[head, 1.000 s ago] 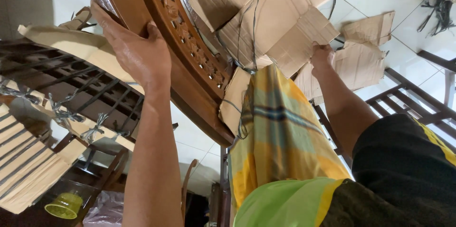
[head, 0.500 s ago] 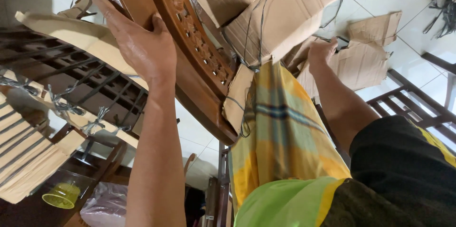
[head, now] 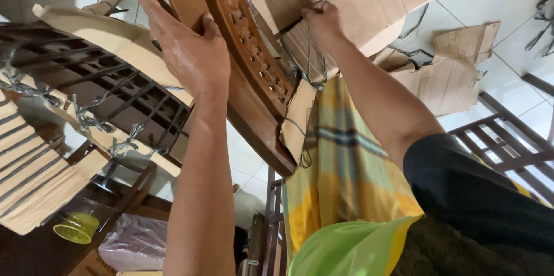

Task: Tying plastic strips around cardboard-wrapped wooden furniture components to secure the packaging for transport.

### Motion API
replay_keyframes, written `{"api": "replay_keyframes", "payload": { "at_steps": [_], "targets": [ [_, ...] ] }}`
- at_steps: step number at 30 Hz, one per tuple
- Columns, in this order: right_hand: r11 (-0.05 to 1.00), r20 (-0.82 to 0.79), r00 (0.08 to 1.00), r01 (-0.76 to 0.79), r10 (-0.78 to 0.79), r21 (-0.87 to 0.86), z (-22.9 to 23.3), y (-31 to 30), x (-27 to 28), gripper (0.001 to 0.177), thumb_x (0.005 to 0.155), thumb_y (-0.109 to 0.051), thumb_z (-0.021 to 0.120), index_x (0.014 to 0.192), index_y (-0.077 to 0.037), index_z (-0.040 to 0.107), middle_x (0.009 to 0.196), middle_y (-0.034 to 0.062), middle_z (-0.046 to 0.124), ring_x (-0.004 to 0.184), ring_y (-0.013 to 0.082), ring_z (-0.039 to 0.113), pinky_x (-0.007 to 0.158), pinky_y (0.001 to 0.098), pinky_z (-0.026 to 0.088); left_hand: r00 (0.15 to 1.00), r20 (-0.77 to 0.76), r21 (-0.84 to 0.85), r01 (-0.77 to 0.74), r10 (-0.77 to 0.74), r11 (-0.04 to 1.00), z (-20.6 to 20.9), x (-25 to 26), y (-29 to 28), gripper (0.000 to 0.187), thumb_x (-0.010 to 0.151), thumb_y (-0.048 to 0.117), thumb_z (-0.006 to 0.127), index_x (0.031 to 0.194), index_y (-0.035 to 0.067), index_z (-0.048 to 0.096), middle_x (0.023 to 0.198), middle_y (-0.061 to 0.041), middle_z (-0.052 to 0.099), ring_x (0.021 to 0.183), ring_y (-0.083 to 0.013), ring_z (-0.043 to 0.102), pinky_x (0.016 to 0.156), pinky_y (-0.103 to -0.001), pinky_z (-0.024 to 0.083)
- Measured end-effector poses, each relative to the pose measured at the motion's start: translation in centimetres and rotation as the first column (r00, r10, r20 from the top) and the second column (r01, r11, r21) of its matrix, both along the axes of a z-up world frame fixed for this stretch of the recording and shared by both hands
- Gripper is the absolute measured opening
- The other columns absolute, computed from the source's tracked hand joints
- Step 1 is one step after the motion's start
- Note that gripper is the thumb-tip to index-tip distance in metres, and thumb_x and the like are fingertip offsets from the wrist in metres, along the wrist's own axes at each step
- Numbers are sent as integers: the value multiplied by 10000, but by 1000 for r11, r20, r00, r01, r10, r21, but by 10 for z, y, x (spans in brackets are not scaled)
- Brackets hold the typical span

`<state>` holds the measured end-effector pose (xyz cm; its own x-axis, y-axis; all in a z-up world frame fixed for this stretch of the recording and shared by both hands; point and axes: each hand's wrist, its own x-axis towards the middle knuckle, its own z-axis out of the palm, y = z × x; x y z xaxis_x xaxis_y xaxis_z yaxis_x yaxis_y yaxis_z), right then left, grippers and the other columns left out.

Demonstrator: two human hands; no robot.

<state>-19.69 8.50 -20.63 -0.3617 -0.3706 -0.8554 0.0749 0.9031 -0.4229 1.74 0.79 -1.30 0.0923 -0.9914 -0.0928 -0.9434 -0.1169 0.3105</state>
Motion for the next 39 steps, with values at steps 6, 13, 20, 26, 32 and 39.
{"api": "replay_keyframes", "payload": {
  "at_steps": [6,13,20,26,32,39],
  "targets": [
    [905,410,829,424,-379,-20,-3,-48,-19,177,1037,-39,555,891,-135,581,841,98,716,686,195,719,500,274,532,999,-41,-45,-25,24,999,2,-6,3,1014,1086,240,829,1645,294,-15,1599,-101,528,1013,-318,781,801,-430,694],
    [987,93,995,46,-32,-153,-29,-72,-32,270,995,-205,405,929,-170,665,749,-36,546,696,115,523,651,291,392,999,-43,35,-16,18,999,11,-13,1,982,1104,250,760,1659,200,-48,1603,-84,382,1122,-263,770,881,-295,697],
    [986,132,991,-1,23,-167,-31,-94,-29,184,825,-110,434,733,-211,557,740,-80,625,585,42,485,543,201,361,987,-156,33,-25,29,999,15,-14,2,904,1088,158,721,1645,192,10,1437,-142,551,818,-287,720,656,-394,620],
    [979,462,872,-80,160,-188,-173,-78,-60,137,897,-221,483,781,-247,416,710,-95,412,562,73,300,557,261,221,985,-157,56,-61,69,997,18,-18,1,953,1042,108,720,1646,217,-9,1445,-115,583,747,-179,732,598,-307,655],
    [757,168,739,-623,652,-196,106,-112,17,300,1060,84,421,1235,-74,608,896,4,595,696,79,524,568,172,425,986,-154,67,-57,66,996,18,-18,-1,932,1064,175,721,1641,203,-9,1421,-129,578,839,-251,759,655,-362,668],
    [496,-84,627,-686,775,-532,51,-28,35,568,1001,115,570,1532,-72,493,669,-26,536,535,81,512,511,235,520,995,-100,26,-19,21,999,15,-13,1,961,1043,142,736,1654,203,-2,1395,-132,593,882,-304,725,689,-395,627]
  ]
}}
